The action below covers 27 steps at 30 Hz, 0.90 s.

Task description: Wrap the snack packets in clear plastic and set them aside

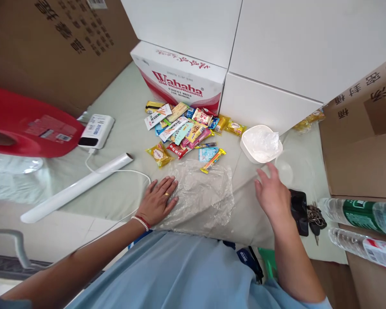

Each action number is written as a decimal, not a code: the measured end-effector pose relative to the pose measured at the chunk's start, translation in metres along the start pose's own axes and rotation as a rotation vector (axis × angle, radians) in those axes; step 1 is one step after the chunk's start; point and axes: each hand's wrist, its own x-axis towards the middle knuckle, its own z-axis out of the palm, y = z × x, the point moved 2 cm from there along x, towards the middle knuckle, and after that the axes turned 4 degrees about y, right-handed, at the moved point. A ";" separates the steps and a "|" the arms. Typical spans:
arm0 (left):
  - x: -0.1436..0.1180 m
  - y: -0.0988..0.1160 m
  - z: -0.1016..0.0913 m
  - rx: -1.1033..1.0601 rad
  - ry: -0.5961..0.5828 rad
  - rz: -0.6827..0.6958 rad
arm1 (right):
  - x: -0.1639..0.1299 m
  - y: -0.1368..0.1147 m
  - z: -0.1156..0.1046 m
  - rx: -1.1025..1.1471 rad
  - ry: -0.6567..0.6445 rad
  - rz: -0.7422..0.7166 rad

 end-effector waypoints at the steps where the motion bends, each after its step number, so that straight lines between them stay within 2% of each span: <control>1: 0.000 0.000 -0.001 -0.001 0.003 0.000 | 0.015 -0.022 0.000 0.033 -0.027 -0.099; 5: 0.000 0.002 -0.002 -0.010 0.013 -0.003 | 0.072 -0.102 0.022 0.012 -0.208 -0.437; 8: -0.001 0.003 -0.002 -0.026 0.013 -0.001 | 0.102 -0.131 0.033 -0.059 -0.280 -0.524; 12: -0.001 0.003 -0.001 -0.045 0.017 -0.004 | 0.132 -0.143 0.027 -0.081 -0.226 -0.515; 16: -0.002 0.003 -0.002 -0.075 0.017 -0.014 | 0.164 -0.159 0.024 -0.079 -0.180 -0.598; 20: -0.002 0.003 -0.002 -0.113 -0.004 -0.021 | 0.189 -0.174 0.028 -0.155 -0.248 -0.627; 23: -0.003 0.002 -0.001 -0.134 -0.012 -0.024 | 0.194 -0.178 0.027 -0.220 -0.300 -0.637; 27: -0.003 0.002 -0.001 -0.140 -0.011 -0.016 | 0.187 -0.176 0.026 -0.241 -0.273 -0.680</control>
